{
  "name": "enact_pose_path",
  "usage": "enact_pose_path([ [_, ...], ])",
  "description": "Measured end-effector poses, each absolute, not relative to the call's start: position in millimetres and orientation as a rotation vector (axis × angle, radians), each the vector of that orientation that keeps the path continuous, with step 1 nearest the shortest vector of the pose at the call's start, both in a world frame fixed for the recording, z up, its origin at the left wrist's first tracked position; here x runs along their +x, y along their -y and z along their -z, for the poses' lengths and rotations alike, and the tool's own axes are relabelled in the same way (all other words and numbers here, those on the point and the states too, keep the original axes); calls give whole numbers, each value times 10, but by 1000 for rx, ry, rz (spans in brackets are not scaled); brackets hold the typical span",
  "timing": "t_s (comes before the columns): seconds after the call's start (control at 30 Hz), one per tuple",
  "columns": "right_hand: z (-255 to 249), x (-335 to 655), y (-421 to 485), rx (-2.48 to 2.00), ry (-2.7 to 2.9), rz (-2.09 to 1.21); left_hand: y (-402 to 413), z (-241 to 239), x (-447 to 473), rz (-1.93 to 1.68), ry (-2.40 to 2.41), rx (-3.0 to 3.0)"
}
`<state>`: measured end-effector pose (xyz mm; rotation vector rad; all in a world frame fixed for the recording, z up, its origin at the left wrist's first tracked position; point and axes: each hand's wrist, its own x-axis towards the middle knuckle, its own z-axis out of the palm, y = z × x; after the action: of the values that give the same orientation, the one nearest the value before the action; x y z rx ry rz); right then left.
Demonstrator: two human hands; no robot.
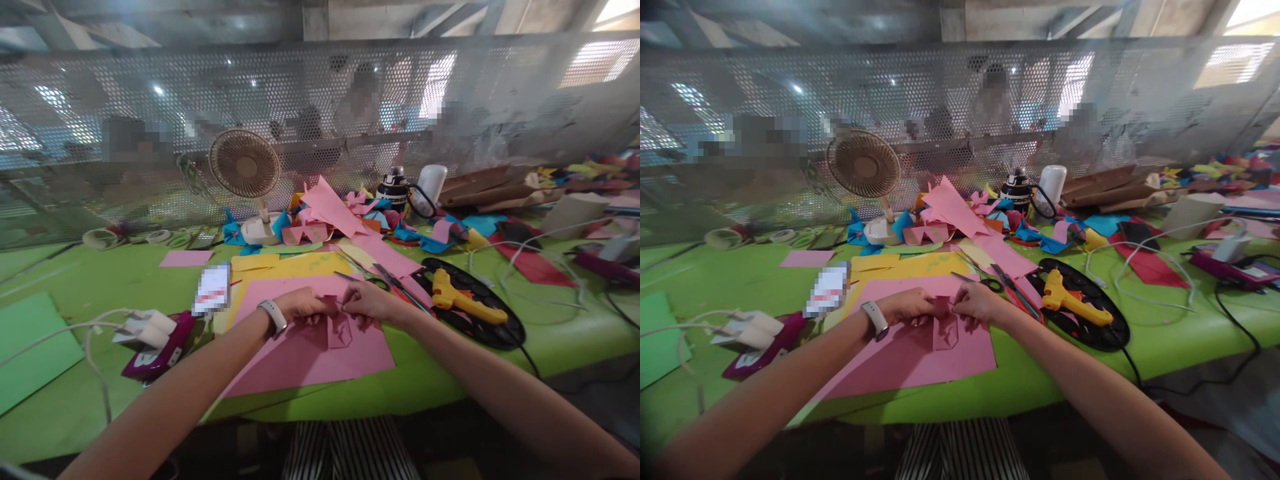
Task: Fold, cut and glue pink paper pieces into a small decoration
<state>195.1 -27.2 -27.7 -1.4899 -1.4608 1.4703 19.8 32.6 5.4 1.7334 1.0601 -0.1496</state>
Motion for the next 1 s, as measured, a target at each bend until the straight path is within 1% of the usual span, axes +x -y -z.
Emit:
enact_pose_path([
  [0.5,280,1962,284,-1514,1509,-1459,-257,-150,108,195,-1059,1774],
  [0.57,290,1966,282,-1516,1530,-1453,-218,-118,72,44,-1043,1837],
  [0.63,278,1980,297,-1514,1566,-1423,-165,-76,22,-235,-986,1979],
  [0.7,234,2001,336,-1539,1650,-1312,-102,-39,-38,-460,-844,2142],
  [0.73,202,2013,364,-1560,1719,-1209,-71,-27,-70,-497,-766,2212],
  [0.8,135,2029,429,-1603,1888,-967,-18,-13,-128,-506,-611,2298],
  [0.87,86,2026,492,-1635,2039,-796,12,-8,-167,-480,-513,2369],
  [1.0,81,1979,558,-1688,2133,-704,12,-3,-193,-430,-478,2483],
])
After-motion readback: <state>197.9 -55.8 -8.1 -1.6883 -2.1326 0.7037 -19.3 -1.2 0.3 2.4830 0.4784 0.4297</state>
